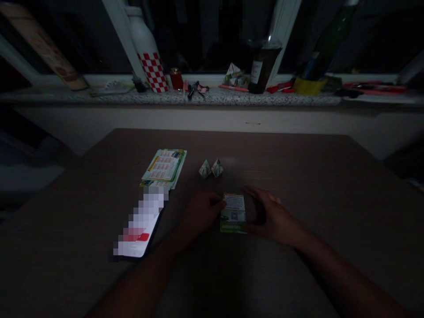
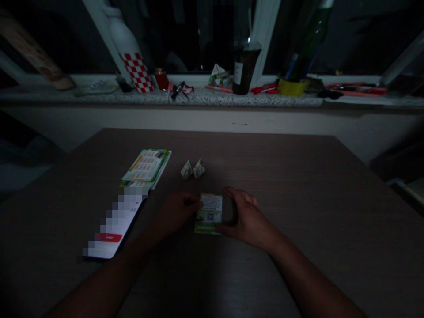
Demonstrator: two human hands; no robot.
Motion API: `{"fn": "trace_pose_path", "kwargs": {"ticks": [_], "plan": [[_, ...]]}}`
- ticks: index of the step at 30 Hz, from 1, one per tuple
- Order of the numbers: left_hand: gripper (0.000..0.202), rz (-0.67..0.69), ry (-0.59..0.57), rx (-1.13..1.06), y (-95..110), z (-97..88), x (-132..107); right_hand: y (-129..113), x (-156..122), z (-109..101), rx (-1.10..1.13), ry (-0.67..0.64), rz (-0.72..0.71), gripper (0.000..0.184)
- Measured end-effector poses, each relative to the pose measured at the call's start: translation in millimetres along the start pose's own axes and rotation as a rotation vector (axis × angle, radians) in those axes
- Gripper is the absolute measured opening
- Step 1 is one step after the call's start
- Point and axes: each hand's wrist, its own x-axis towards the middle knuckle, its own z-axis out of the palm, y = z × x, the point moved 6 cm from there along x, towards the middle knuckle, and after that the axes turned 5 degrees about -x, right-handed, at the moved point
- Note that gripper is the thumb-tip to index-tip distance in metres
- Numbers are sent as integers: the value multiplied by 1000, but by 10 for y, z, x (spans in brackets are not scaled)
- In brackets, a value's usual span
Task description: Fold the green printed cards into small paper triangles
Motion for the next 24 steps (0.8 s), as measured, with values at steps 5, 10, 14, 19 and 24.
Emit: {"fn": "trace_pose_path", "kwargs": {"ticks": [5,10,14,19,24], "plan": [[20,9,109,-432,-19,-42,-40,87,21,-16,271,125,45,57],[27,-58,123,-716,-12,47,-88,96,-7,2,479,279,146,14],[22,3,120,-603,1,71,-88,24,-51,-102,427,443,100,8],[34,352,456,-114,164,-147,-225,-171,-63,-295,165,552,-155,5],[34,811,611,250,536,-158,-556,-400,-61,-360,-68,527,-345,14]]}}
